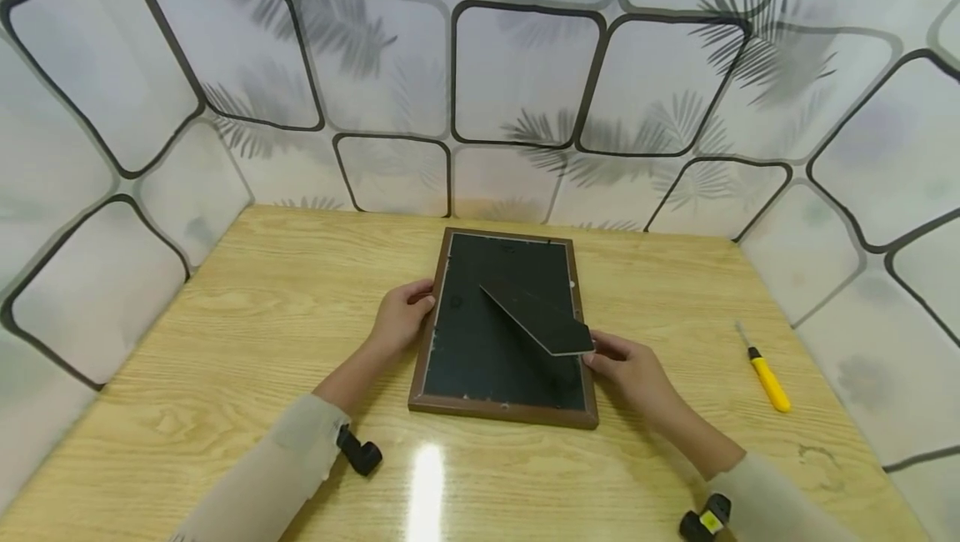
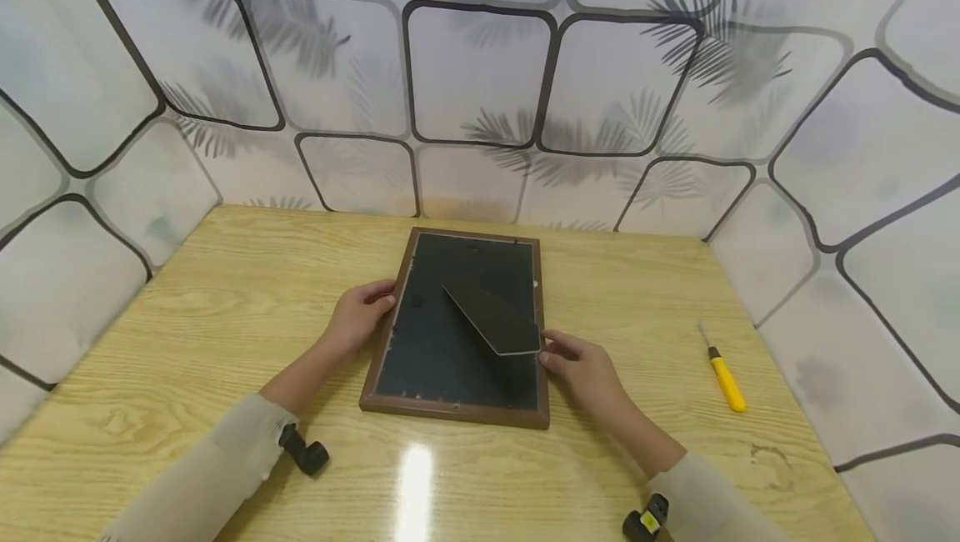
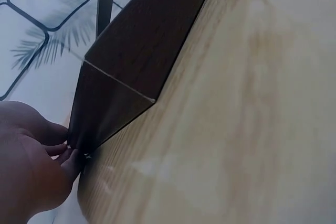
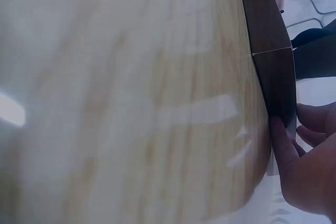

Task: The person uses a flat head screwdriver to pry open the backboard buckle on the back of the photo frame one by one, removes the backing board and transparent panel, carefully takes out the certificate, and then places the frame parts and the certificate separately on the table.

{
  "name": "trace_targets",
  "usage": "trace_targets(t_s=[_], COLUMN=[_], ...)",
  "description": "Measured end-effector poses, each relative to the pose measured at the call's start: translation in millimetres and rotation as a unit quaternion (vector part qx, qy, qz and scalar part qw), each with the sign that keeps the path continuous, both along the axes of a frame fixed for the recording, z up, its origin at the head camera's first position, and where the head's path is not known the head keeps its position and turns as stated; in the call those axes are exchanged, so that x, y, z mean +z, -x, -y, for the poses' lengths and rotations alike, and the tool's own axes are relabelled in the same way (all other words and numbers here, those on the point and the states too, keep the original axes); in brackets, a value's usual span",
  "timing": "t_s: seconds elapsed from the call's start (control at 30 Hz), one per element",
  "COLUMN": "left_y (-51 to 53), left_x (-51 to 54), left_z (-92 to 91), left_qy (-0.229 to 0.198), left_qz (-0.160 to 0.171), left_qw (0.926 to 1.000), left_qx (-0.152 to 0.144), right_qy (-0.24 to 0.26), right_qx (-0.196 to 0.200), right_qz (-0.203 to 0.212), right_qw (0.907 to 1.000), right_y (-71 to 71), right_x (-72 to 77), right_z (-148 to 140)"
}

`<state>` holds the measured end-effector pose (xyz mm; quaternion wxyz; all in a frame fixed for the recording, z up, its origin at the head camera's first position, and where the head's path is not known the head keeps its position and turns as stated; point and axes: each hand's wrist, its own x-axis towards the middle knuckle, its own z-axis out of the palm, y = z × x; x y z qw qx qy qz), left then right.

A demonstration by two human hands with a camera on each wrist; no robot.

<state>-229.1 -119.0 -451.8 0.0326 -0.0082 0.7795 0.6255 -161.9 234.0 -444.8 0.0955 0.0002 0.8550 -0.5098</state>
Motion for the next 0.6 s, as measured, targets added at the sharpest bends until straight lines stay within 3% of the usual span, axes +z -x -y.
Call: trace_targets(t_s=[0.27,0.6], left_y=[-11.1,-11.3], left_x=[2.7,-1.4], left_z=[4.0,6.3], left_qy=[0.059,0.067], left_qz=[-0.025,-0.034], left_qw=[0.9977,0.9969], left_qx=[-0.022,-0.024], right_qy=[-0.002,0.057], right_qx=[-0.005,0.015], right_qz=[0.003,-0.036], right_qw=[1.0000,0.9976], right_y=[5.7,11.2], right_x=[4.9,46.5], right_z=[2,8])
